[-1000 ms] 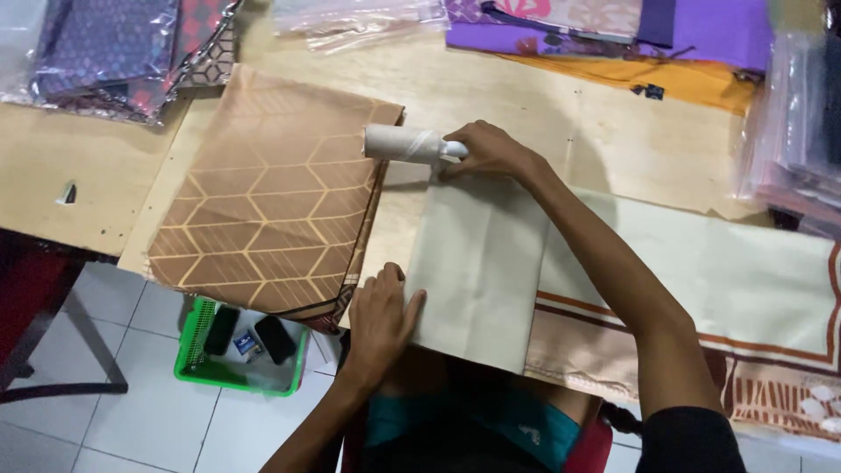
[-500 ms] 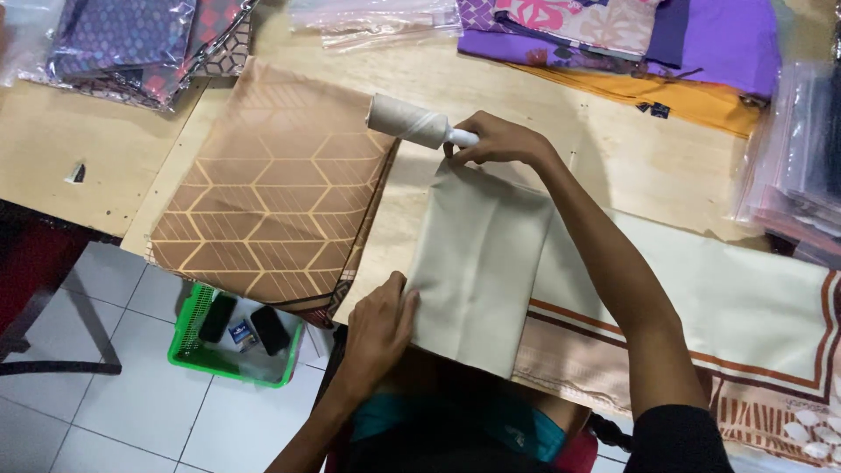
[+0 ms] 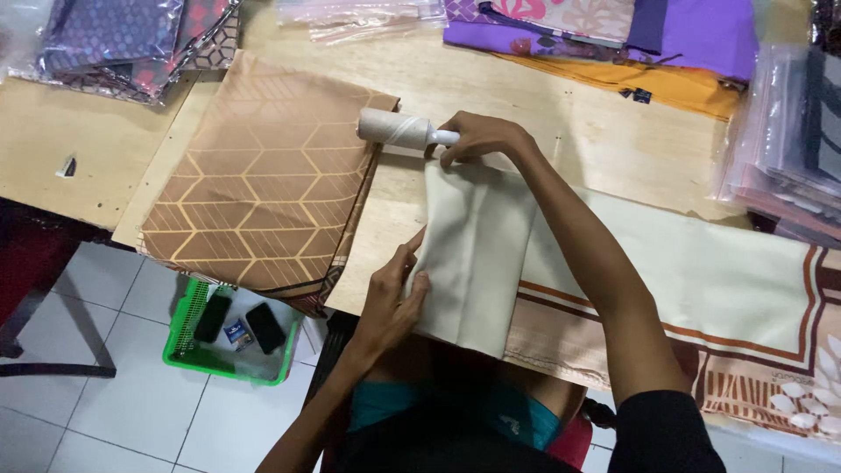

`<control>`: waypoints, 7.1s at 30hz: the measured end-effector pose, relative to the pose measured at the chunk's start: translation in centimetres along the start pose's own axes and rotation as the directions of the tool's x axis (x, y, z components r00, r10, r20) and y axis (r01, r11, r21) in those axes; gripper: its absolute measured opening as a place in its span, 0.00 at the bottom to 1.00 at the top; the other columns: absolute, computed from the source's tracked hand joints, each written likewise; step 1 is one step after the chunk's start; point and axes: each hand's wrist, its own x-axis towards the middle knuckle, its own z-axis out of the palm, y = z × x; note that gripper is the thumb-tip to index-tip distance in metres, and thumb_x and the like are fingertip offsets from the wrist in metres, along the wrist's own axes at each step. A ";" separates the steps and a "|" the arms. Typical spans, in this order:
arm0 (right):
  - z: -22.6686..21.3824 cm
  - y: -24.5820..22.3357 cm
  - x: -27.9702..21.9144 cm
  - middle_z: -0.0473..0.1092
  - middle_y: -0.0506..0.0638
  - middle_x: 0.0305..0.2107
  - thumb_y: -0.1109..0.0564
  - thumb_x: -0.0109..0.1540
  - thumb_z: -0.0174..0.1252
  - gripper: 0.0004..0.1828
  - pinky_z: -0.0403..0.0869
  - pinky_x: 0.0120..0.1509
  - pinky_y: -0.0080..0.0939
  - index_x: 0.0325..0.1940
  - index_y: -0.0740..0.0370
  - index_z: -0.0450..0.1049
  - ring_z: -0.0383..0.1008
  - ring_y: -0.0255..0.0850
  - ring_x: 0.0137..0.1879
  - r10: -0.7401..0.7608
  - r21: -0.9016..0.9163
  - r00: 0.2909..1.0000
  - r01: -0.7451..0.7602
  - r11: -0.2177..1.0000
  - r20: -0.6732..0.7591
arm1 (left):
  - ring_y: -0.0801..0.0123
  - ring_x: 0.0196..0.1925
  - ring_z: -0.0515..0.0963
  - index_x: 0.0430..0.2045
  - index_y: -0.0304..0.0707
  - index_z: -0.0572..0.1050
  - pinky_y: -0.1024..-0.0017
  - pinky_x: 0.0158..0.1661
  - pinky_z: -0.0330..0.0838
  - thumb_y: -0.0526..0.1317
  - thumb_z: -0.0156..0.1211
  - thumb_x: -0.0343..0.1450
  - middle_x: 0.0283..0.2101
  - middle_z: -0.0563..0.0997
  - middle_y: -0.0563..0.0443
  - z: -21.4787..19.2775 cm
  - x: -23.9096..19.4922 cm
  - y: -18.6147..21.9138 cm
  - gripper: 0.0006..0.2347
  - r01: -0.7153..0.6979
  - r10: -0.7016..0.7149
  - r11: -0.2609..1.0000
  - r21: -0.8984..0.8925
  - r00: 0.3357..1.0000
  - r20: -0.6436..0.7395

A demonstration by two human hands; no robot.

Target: The person uses a white cylindrical roller to smooth and roll a patterned fabric on a wooden table. They repeatedly roll the fabric back and forth, adjusting its position with their hands to ensure it is flat and neatly rolled.

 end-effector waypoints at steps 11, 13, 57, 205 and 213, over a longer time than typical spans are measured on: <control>0.4 -0.8 0.8 0.69 0.47 0.17 0.51 0.52 0.71 0.12 0.67 0.33 0.41 0.24 0.57 0.76 0.70 0.41 0.26 -0.009 0.093 0.997 0.001 0.996 0.077 | 0.64 0.32 0.74 0.33 0.31 0.68 0.65 0.29 0.70 0.32 0.45 0.73 0.51 0.79 0.26 0.8 0.6 0.2 0.03 -0.039 0.037 0.998 -0.058 0.999 -0.026; 0.3 -1.5 0.4 0.69 0.48 0.17 0.51 0.52 0.72 0.12 0.67 0.32 0.41 0.24 0.57 0.76 0.70 0.41 0.26 -0.010 0.088 0.997 0.003 0.996 0.075 | 0.66 0.33 0.74 0.31 0.33 0.67 0.65 0.29 0.70 0.32 0.44 0.73 0.50 0.79 0.26 0.6 0.8 1.0 0.03 -0.046 0.045 0.998 -0.046 0.999 -0.031; -4.0 1.1 -21.9 0.74 0.53 0.27 0.64 0.61 0.56 0.02 0.50 0.31 0.32 0.36 0.60 0.71 0.50 0.30 0.23 0.038 0.337 0.792 0.215 0.917 -0.609 | 0.53 0.38 0.80 0.46 0.28 0.72 0.68 0.31 0.83 0.28 0.49 0.67 0.48 0.73 0.33 11.1 -1.0 8.1 0.13 -0.496 0.462 0.853 0.160 0.862 0.208; 12.9 13.2 -30.6 0.68 0.43 0.29 0.44 0.71 0.56 0.15 0.62 0.40 0.41 0.38 0.56 0.70 0.64 0.35 0.35 0.448 0.385 0.243 -0.265 0.884 -0.860 | 0.58 0.66 0.69 0.53 0.53 0.71 0.56 0.58 0.64 0.50 0.62 0.74 0.60 0.71 0.53 21.9 -0.8 -2.8 0.15 -0.853 0.598 0.522 -0.013 0.355 0.718; 12.3 8.9 -30.0 0.73 0.68 0.52 0.59 0.74 0.51 0.16 0.68 0.59 0.51 0.59 0.76 0.71 0.72 0.58 0.57 -0.170 -0.179 0.493 0.028 0.983 -0.853 | 0.49 0.75 0.60 0.64 0.51 0.68 0.42 0.71 0.48 0.55 0.59 0.75 0.70 0.67 0.50 19.3 2.2 -4.0 0.23 -0.906 0.607 0.395 0.154 0.383 0.696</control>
